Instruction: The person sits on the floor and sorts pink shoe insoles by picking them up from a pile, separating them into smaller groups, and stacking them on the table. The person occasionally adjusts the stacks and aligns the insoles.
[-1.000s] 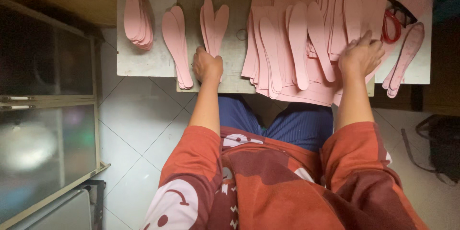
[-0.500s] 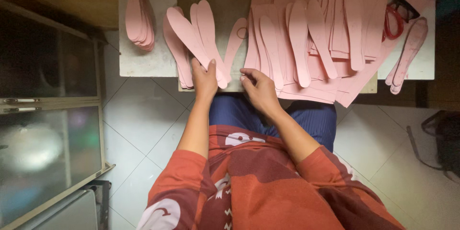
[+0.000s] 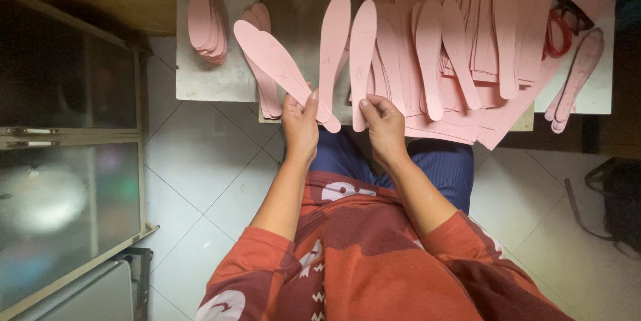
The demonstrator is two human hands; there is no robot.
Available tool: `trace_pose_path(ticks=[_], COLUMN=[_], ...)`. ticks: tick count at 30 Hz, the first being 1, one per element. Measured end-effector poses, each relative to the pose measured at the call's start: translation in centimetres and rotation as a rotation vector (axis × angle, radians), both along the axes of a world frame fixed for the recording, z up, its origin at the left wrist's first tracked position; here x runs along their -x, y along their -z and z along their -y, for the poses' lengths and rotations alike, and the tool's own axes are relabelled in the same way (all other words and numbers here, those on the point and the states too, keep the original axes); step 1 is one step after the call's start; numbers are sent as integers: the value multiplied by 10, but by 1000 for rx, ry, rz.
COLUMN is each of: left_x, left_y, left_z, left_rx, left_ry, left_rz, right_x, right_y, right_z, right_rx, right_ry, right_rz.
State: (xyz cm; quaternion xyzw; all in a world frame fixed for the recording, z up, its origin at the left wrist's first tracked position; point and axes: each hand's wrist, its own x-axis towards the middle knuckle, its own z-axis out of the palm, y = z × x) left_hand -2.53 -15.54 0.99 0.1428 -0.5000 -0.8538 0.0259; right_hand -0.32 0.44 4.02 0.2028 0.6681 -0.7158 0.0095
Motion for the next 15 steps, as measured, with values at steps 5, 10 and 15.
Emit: trace_pose_path(ticks=[5,10,15], left_x=[-5,-18,-21], left_y=[-6,-2,-5], left_z=[-9,-18,-26], left_rx=[-19,-61,64], left_ry=[16,70,183], left_rz=[-2,-12,70], right_x=[-4,-11,-20], right_y=[-4,-5,-6], right_z=[-3,-6,-13], right_rx=[18,84,44], right_ry=[18,-36,-89], right_rz=[-9,19,39])
